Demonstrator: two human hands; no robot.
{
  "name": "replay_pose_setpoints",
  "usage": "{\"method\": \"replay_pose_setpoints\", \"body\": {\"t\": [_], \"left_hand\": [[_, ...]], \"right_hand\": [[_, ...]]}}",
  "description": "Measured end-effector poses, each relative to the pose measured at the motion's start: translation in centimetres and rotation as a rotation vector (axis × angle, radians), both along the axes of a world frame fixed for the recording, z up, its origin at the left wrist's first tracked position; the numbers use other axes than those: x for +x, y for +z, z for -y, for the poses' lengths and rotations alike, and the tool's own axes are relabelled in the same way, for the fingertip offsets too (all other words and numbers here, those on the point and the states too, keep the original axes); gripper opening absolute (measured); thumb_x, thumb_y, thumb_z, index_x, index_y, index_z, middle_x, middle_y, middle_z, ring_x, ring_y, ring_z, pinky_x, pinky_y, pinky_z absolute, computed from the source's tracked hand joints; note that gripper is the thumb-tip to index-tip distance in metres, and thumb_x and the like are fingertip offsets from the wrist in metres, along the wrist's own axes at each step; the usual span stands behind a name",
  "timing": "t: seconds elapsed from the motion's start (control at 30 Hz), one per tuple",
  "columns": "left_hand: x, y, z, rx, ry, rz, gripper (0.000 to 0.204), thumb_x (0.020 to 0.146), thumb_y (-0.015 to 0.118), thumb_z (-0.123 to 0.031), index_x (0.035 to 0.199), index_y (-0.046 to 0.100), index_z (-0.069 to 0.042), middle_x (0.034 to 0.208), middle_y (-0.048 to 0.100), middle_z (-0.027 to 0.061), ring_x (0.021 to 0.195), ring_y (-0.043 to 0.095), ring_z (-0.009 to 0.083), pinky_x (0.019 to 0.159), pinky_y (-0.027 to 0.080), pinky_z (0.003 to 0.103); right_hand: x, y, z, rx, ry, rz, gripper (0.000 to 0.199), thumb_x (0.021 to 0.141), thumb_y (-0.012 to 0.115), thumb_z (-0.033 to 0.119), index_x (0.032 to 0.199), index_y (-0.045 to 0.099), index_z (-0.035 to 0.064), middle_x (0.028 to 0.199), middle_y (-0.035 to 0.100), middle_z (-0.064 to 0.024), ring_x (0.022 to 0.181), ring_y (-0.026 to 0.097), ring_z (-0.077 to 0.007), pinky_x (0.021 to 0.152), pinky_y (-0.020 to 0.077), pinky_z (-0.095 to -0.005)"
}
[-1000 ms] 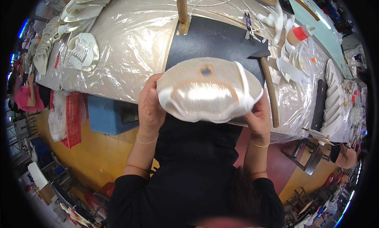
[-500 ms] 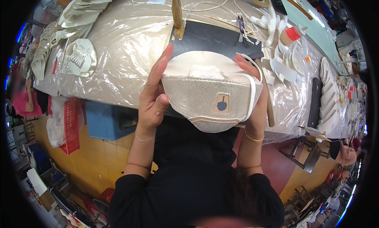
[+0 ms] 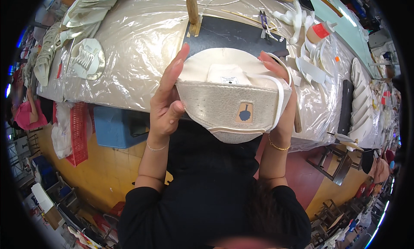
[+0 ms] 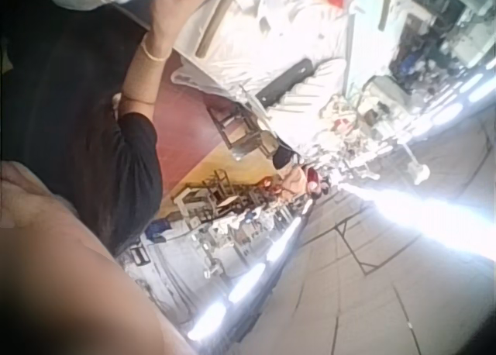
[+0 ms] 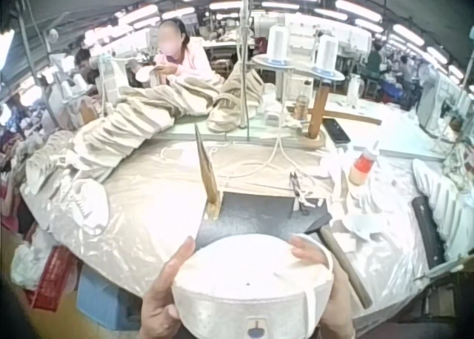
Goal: The person threads white shoelaces through the eyelets of a white sneaker, pulls the laces to tighten them, and ties a bow. The person then picks up several white shoe insoles from the table and places them aside.
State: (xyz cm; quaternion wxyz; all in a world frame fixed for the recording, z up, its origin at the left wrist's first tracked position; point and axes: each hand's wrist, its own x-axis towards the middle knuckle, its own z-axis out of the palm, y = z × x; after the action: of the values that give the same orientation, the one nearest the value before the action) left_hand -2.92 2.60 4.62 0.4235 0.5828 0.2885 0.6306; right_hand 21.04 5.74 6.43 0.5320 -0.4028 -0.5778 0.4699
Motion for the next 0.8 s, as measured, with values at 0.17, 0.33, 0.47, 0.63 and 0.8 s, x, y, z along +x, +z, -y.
{"method": "replay_pose_setpoints", "body": {"t": [0.17,0.33,0.47,0.63,0.8], "left_hand": [[0.0,0.2,0.0,0.046,-0.003,-0.039,0.071,0.091,0.063,-0.050,0.149,0.044,-0.014,0.159,0.026,0.0235,0.150,0.021,0.0344,0.119,0.019,0.046],[0.9,1.5,0.6,-0.026,0.022,-0.010,0.083,0.091,0.065,-0.046,0.155,0.029,-0.008,0.161,0.020,0.0233,0.150,0.018,0.0357,0.120,0.016,0.046],[2.4,2.2,0.9,0.008,0.133,-0.115,0.098,0.092,0.067,-0.040,0.158,0.004,-0.004,0.163,0.010,0.0249,0.152,0.009,0.0371,0.121,0.011,0.047],[3.5,2.3,0.5,0.100,0.160,-0.170,0.115,0.087,0.075,-0.033,0.157,-0.015,-0.011,0.162,0.004,0.0290,0.152,0.001,0.0393,0.120,0.007,0.047],[3.8,2.2,0.2,0.177,0.178,-0.217,0.121,0.086,0.076,-0.034,0.155,-0.022,-0.018,0.162,0.006,0.0282,0.152,0.001,0.0395,0.120,0.008,0.048]], "right_hand": [[0.0,-0.1,0.2,-0.007,0.001,-0.025,0.055,0.079,0.079,0.009,0.130,0.059,0.0043,0.142,0.054,-0.0177,0.132,0.051,-0.0276,0.110,0.0377,-0.0378],[0.0,-0.5,0.1,-0.049,-0.002,-0.033,0.054,0.080,0.078,0.012,0.130,0.059,0.0026,0.141,0.055,-0.0172,0.127,0.055,-0.0266,0.108,0.0407,-0.0364],[-0.7,-1.9,-0.2,-0.187,0.098,-0.200,0.055,0.085,0.073,0.020,0.133,0.056,-0.0001,0.138,0.058,-0.0158,0.122,0.059,-0.0228,0.104,0.0451,-0.0347],[-1.8,-3.5,0.2,-0.375,0.221,-0.441,0.057,0.093,0.066,0.026,0.139,0.047,-0.0004,0.132,0.060,-0.0142,0.118,0.060,-0.0174,0.097,0.0521,-0.0306],[-2.8,-4.1,0.6,-0.375,0.182,-0.564,0.052,0.094,0.064,0.023,0.138,0.048,-0.0004,0.136,0.056,-0.0131,0.118,0.060,-0.0183,0.097,0.0523,-0.0305]]}}
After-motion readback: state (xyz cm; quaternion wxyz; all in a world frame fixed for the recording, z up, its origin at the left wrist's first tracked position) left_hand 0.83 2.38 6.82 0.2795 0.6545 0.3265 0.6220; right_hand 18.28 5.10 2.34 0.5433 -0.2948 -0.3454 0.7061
